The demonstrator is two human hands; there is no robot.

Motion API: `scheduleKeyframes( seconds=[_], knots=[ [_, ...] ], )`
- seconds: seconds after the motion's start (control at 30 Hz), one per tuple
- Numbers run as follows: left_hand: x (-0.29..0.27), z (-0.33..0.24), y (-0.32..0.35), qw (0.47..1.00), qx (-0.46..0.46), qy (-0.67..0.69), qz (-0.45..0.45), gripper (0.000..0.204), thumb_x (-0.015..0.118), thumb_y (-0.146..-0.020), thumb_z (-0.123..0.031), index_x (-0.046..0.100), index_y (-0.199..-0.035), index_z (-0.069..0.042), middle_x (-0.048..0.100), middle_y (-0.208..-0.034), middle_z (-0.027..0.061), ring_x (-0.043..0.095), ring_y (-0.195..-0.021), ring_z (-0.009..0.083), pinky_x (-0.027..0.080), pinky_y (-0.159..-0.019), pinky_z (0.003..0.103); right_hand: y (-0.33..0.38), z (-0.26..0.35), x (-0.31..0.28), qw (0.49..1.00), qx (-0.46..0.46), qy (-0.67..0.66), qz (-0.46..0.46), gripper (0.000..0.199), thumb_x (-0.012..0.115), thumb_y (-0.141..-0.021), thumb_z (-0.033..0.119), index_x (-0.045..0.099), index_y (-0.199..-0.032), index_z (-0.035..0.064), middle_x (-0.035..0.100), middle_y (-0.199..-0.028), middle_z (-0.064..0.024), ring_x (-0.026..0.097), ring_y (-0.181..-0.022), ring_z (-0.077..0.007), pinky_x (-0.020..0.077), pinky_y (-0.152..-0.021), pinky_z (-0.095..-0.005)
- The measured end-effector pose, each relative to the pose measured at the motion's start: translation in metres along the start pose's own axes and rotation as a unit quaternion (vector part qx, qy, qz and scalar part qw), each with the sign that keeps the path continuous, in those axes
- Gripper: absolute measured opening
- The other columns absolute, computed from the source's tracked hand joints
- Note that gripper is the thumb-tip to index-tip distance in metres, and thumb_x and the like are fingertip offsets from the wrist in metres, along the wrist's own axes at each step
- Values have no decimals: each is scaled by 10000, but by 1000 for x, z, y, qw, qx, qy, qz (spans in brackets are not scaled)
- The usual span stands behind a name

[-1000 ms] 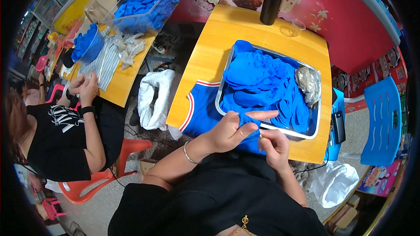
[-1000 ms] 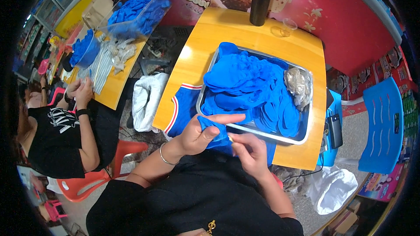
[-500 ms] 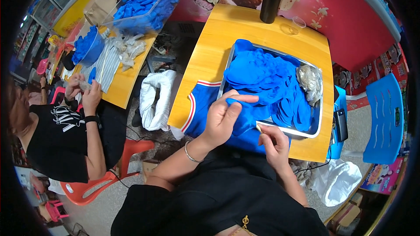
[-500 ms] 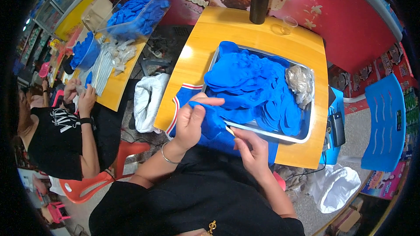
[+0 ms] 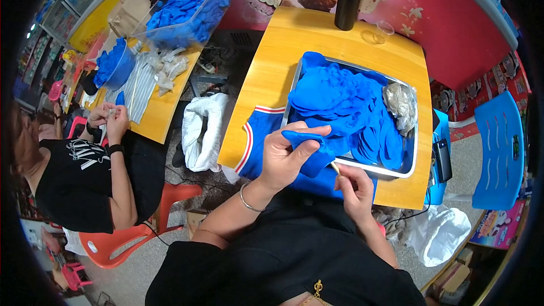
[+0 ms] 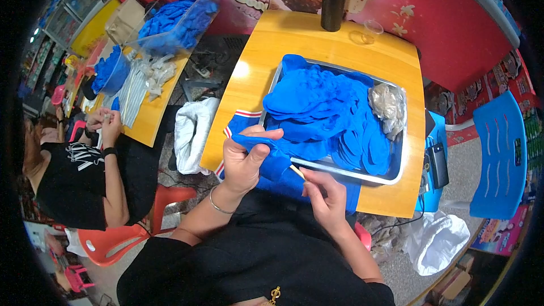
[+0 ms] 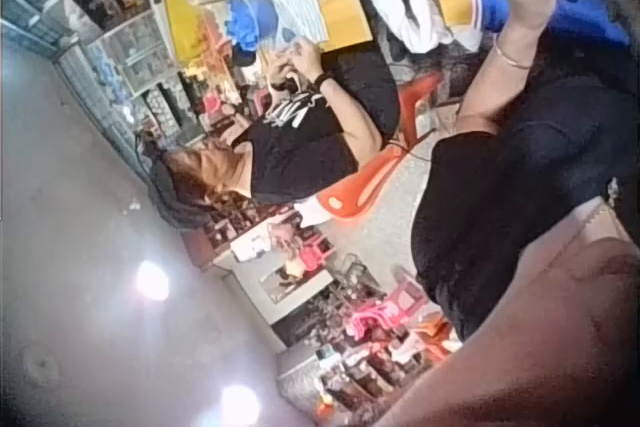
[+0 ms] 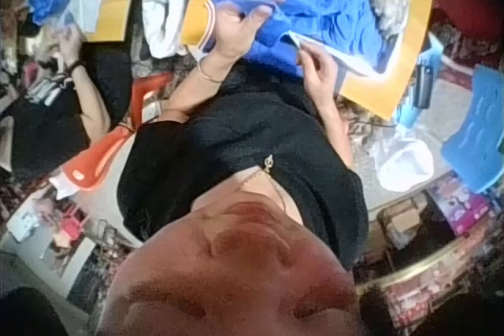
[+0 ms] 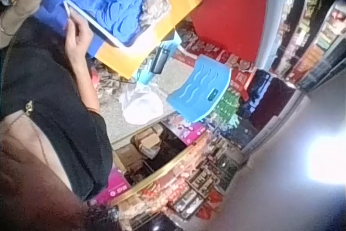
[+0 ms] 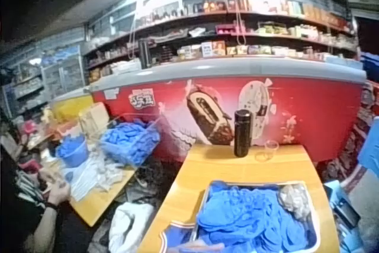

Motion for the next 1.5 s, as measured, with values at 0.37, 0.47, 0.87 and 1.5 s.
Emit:
scheduleKeyframes(
  seconds=[0.37, 0.47, 0.87, 1.5],
  knots=[
    [2, 1, 7, 997, -19, 65, -22, 264, 641, -851, -187, 660, -1032, 4, 441, -639, -40, 354, -578, 37, 271, -533, 196, -1, -3, -2, 999, -32, -6, 15, 237, 536, -847, -31, 608, -1071, -2, 620, -810, -75, 542, -606, -90, 412, -523, -204],
    [3, 0, 6, 998, -14, 54, -12, 257, 639, -852, -185, 663, -1019, 9, 441, -641, -44, 356, -582, 35, 272, -533, 193, 1, -2, -2, 999, -31, 7, 16, 245, 539, -844, -36, 610, -1075, 2, 622, -815, -71, 546, -614, -86, 411, -525, -197],
    [10, 12, 17, 990, -64, 127, -11, 212, 630, -861, -204, 662, -938, -9, 668, -889, 89, 548, -676, 68, 418, -619, 184, -5, 4, 6, 987, 14, -146, 61, 197, 509, -893, 28, 585, -1073, 2, 560, -780, -55, 510, -633, -95, 392, -540, -214],
    [11, -6, 5, 999, -15, 17, 41, 313, 639, -840, -238, 579, -1018, 12, 635, -890, 125, 597, -726, 186, 491, -779, 321, -8, -3, 10, 954, 86, -265, 114, 159, 526, -905, 72, 542, -1056, 26, 524, -748, -34, 491, -612, -92, 390, -548, -229]
  ],
)
Point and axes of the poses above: each hand's wrist, its own y-axis away from the middle knuckle, its own x-axis out of the palm, z = x × y, the point moved 4 cm from there along -y, towards the middle knuckle
